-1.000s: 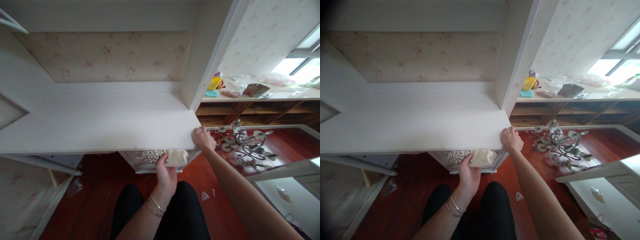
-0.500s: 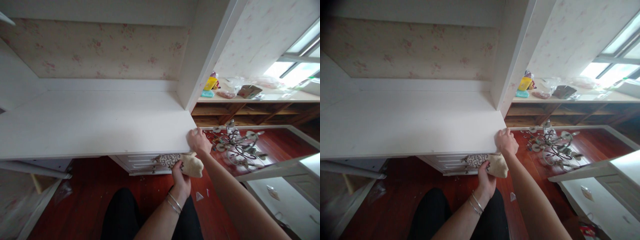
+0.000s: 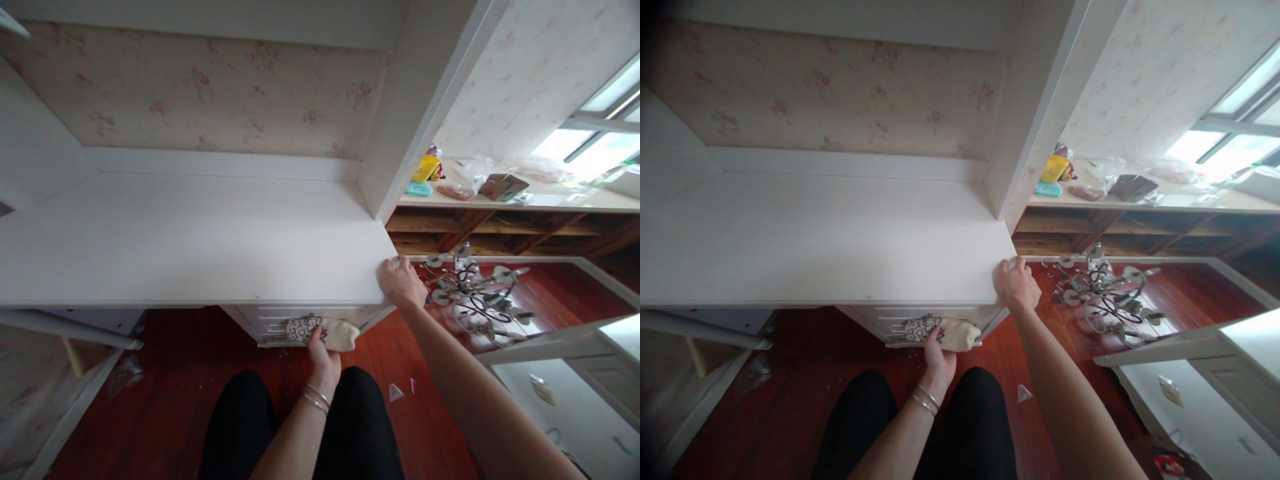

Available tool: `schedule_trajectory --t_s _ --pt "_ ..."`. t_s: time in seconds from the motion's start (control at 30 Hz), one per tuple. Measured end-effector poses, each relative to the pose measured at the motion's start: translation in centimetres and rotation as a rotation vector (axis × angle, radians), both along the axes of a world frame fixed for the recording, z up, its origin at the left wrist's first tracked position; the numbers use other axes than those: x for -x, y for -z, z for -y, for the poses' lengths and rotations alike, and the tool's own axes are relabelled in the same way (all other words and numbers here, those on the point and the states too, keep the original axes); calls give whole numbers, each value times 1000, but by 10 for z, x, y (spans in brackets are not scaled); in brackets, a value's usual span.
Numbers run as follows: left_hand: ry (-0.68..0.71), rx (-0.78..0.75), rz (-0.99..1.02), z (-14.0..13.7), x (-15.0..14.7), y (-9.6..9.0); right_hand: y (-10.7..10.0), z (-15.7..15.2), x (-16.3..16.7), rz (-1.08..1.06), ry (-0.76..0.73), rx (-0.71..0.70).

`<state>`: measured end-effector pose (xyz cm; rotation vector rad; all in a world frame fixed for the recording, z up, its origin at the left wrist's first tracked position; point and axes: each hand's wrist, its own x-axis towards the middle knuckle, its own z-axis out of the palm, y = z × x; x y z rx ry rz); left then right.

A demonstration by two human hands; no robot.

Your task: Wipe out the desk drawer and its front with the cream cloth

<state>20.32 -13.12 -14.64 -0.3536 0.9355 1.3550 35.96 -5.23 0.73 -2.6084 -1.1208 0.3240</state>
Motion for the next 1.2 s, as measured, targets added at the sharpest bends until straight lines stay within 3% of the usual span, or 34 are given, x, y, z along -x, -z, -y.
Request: schedule_trajectory --t_s 0.13,0.23,0.47,0.67,0.87,1.07,1.2 --pt "-72 0 -53 -6 48 5 0 0 1 14 5 13" --pt "-136 -23 -91 -9 78 -5 -1 -1 1 10 9 22" --pt "-288 -96 -125 -4 116 -66 -2 -2 1 2 8 27" --pt "-262 -170 -102 5 123 -109 -1 -1 0 8 5 19" --pt "-182 -72 16 8 95 -119 -3 0 1 0 5 9" --pt "-40 -88 136 19 24 -117 -5 0 1 -21 12 7" --pt "107 -95 241 25 -18 -104 -4 0 0 -23 11 11"
